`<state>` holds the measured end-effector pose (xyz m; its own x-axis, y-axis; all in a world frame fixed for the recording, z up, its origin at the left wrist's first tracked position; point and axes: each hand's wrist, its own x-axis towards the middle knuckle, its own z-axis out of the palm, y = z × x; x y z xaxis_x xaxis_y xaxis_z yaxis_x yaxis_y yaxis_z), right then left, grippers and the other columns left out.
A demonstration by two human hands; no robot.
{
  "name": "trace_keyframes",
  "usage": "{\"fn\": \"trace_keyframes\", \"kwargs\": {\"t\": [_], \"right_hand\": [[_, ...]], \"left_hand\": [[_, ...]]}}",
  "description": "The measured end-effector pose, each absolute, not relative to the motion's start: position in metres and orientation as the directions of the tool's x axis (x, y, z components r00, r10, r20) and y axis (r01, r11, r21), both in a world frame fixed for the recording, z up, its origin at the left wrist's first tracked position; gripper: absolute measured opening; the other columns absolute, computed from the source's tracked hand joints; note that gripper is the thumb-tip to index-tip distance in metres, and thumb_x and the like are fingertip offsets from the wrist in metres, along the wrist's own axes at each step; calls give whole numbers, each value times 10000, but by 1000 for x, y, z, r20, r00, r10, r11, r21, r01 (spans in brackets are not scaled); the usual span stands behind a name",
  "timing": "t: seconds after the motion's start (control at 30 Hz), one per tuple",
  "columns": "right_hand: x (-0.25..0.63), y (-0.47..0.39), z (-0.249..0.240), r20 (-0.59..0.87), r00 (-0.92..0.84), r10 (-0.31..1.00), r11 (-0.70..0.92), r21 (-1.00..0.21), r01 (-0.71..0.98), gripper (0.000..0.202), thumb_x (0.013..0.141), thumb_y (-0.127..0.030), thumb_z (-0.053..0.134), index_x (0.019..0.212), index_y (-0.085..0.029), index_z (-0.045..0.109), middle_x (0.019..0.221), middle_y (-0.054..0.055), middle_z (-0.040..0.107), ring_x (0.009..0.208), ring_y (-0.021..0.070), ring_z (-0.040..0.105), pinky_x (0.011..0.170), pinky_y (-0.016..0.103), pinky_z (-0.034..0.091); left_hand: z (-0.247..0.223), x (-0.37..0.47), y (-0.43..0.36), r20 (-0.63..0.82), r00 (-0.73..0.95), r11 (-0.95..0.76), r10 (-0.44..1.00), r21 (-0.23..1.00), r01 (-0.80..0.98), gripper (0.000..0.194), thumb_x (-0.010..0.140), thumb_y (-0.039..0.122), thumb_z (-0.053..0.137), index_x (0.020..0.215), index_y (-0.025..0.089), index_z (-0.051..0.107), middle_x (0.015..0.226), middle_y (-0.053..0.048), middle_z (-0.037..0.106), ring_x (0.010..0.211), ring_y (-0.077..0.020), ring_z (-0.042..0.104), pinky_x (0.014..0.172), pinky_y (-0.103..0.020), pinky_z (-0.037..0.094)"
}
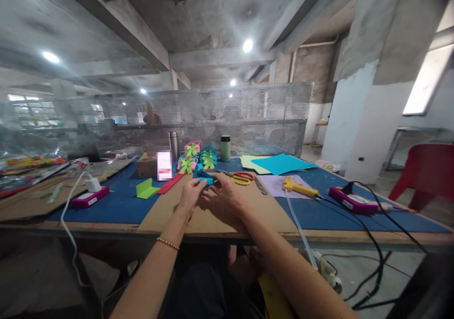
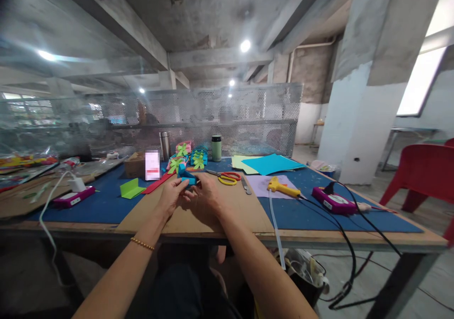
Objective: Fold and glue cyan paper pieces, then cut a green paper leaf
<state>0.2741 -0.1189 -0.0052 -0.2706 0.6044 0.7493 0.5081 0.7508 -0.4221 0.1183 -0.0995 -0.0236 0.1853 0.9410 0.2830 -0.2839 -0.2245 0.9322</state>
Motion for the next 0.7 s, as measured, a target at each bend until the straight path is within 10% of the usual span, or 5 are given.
{"fn": "trace_keyframes", "kwargs": {"t": [0.7], "right_hand": [[272, -114, -12, 749, -258, 611, 717, -383, 583, 137, 809, -112, 653, 925, -175, 692, 902, 52, 687, 803, 173, 599, 747, 273, 470]], "left_hand": [[-23, 120, -99, 213, 190, -151, 958, 943, -296, 391, 596, 300, 888, 848, 49, 727, 573, -63, 698, 456, -127, 632, 403, -174, 460]]}}
